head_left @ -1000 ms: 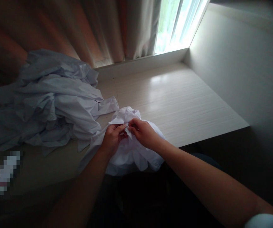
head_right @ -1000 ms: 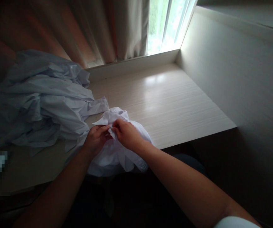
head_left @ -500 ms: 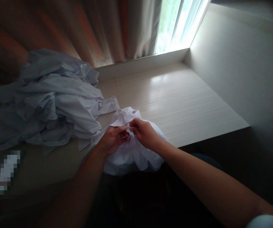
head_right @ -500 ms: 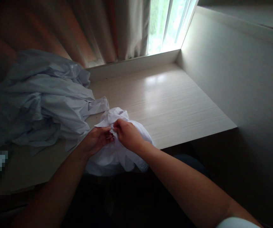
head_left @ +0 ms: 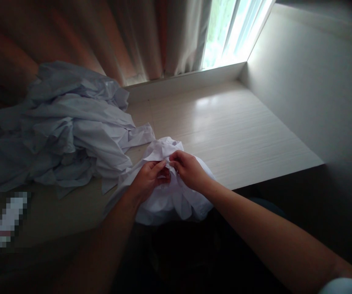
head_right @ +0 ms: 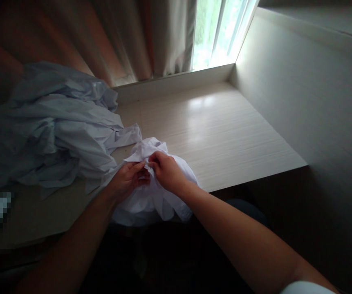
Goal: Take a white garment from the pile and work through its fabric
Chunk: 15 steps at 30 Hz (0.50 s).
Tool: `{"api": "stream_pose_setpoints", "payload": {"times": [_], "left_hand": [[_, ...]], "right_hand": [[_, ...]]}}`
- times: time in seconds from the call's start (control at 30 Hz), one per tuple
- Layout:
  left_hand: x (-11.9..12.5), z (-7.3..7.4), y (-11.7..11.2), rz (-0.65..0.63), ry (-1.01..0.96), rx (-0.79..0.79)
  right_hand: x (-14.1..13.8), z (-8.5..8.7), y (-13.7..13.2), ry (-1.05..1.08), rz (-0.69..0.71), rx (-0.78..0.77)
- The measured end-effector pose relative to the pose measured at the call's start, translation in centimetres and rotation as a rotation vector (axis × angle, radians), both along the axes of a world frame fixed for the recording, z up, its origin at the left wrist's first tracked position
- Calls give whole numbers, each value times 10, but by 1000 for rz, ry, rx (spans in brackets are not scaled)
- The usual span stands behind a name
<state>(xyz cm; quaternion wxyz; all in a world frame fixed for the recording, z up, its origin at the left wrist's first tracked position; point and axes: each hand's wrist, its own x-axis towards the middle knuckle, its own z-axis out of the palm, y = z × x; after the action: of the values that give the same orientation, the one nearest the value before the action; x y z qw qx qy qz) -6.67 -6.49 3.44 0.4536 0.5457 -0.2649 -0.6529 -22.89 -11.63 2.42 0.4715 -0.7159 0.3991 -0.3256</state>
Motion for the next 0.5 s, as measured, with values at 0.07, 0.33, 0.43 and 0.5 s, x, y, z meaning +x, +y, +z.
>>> {"api": "stream_pose_setpoints", "payload": {"times": [0.07,0.33,0.43,0.5], "left_hand": [[0,0,1,-11,1,-10],[0,-4,3,-3,53,-4],[-1,-4,3,10,66,-7],[-1,-4,3,15,69,-6]], "right_hand": [[0,-1,-1,-14,6,9],[4,-7,1,-68,-2,81],[5,-7,1,-89,-13,120],[6,-8,1,-96,-23,135]]}}
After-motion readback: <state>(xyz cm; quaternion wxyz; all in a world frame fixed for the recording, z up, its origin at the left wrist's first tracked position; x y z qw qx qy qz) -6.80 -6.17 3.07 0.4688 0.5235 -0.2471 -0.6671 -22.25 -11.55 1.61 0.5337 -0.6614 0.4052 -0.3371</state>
